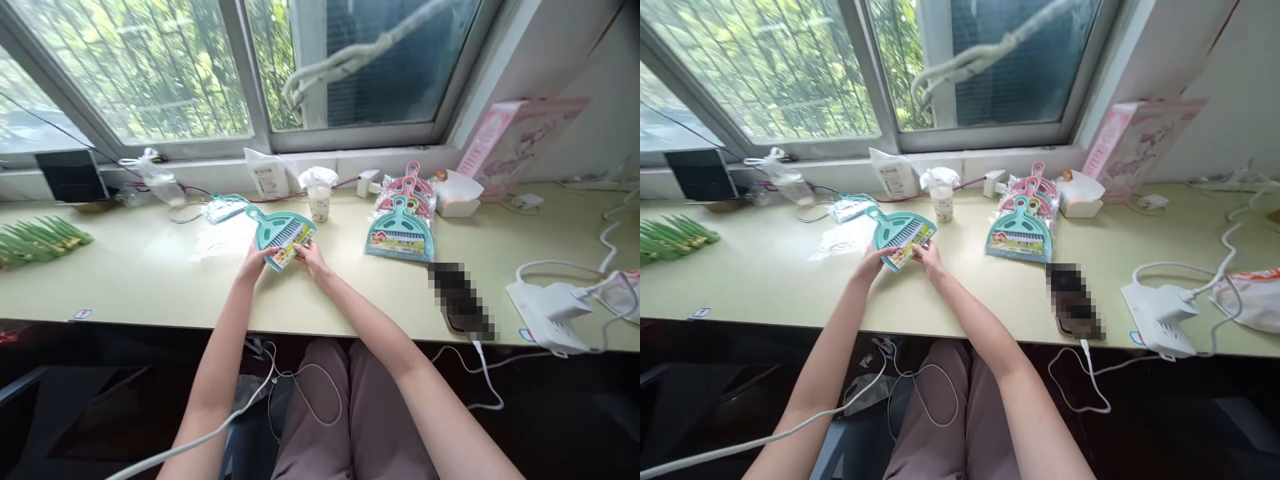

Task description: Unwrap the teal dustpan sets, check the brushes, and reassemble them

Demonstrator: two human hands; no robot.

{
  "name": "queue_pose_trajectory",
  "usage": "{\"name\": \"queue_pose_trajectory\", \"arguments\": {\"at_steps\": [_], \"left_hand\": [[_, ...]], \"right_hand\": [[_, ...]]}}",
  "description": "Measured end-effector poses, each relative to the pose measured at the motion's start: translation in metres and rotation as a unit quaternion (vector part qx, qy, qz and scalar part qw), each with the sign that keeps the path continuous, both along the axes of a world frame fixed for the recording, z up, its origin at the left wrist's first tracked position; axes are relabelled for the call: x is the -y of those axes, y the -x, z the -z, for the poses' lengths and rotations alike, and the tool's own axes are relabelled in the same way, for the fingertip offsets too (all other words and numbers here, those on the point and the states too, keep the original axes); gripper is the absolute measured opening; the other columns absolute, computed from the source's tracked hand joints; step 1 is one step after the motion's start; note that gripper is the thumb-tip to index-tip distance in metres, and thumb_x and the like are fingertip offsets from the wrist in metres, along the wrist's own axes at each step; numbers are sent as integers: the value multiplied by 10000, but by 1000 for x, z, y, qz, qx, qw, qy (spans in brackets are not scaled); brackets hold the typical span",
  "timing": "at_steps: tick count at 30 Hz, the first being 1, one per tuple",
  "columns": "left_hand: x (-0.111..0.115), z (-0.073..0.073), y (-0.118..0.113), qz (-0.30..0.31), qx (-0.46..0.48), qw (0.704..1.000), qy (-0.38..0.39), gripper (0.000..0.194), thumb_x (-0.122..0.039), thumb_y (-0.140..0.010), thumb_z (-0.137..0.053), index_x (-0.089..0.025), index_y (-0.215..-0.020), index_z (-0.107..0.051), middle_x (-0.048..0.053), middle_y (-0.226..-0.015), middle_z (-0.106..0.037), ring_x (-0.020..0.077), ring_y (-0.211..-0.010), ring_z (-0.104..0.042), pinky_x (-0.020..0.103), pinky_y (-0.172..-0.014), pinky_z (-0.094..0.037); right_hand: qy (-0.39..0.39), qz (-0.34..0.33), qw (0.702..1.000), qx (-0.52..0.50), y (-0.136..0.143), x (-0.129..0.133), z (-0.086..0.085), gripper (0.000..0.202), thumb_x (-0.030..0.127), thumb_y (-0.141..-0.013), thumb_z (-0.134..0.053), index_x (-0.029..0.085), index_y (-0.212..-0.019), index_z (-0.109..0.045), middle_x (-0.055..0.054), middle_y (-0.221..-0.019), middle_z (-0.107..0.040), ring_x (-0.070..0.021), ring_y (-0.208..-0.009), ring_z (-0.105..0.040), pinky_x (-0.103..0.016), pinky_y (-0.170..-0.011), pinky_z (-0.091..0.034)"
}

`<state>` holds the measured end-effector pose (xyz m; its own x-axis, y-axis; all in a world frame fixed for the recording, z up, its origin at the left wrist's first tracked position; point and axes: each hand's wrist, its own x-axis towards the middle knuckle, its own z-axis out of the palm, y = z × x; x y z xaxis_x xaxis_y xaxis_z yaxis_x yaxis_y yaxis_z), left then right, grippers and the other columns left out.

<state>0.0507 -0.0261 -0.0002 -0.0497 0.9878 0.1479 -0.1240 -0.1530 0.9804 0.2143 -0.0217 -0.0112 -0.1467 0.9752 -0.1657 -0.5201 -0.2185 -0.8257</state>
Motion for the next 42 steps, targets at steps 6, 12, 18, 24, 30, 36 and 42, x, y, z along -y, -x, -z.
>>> {"name": "queue_pose_trajectory", "arguments": {"at_steps": [6, 12, 18, 24, 30, 36, 42], "left_hand": [[-8, -3, 12, 41, -33, 999, 1, 663, -432, -773, -784, -200, -1343, -538, 156, -1288, -632, 346, -1260, -589, 492, -1067, -487], [-39, 6, 61, -381, -285, 880, 13, 678, -247, -887, -591, -99, -1503, -349, 282, -1507, -436, 368, -1475, -333, 605, -1175, -280], [-60, 19, 79, -295, -542, 783, 72, 354, -152, -870, -502, -115, -1163, -697, 251, -1279, -645, 399, -1270, -553, 559, -1057, -416], [-65, 13, 62, -304, -567, 765, 22, 317, -253, -890, -514, -151, -1062, -760, 213, -1092, -726, 395, -1094, -640, 516, -950, -480], [-60, 9, 61, -358, -449, 818, -21, 347, -352, -946, -496, -178, -1112, -747, 167, -1164, -729, 344, -1109, -638, 474, -989, -465], [-57, 9, 50, -275, -453, 832, -164, 336, -376, -968, -505, -218, -1120, -759, 132, -1217, -703, 334, -1202, -579, 467, -1045, -431], [-47, -2, 24, -202, -432, 843, -247, 308, -417, -962, -544, -280, -1120, -770, 95, -1226, -701, 328, -1207, -571, 492, -1064, -435]], "right_hand": [[-13, 29, 999, -14, -14, 5, 5, 230, 56, -802, -722, 177, -948, -592, -9, -838, -746, -143, -737, -736, -287, -758, -658], [0, 52, 999, 2, -17, -1, 1, 245, 13, -761, -716, 164, -918, -603, -13, -787, -744, -158, -720, -733, -316, -774, -664], [-35, 14, 999, 33, -12, -7, 4, 228, 36, -743, -747, 164, -882, -618, -22, -762, -743, -180, -680, -734, -315, -654, -663], [-55, 8, 994, 93, -19, -21, 10, 255, 23, -726, -743, 180, -895, -634, 8, -719, -736, -156, -645, -718, -257, -582, -639], [-27, 17, 992, 125, -23, -26, 12, 247, 22, -741, -725, 174, -912, -633, 0, -762, -741, -168, -712, -732, -350, -736, -669], [-39, 33, 994, 96, -26, -19, 0, 204, 30, -792, -699, 167, -927, -630, -2, -754, -735, -171, -735, -731, -395, -817, -665], [-78, 10, 991, 104, -27, -17, -7, 228, 50, -787, -740, 182, -926, -617, 12, -758, -738, -185, -776, -743, -470, -872, -653]]}}
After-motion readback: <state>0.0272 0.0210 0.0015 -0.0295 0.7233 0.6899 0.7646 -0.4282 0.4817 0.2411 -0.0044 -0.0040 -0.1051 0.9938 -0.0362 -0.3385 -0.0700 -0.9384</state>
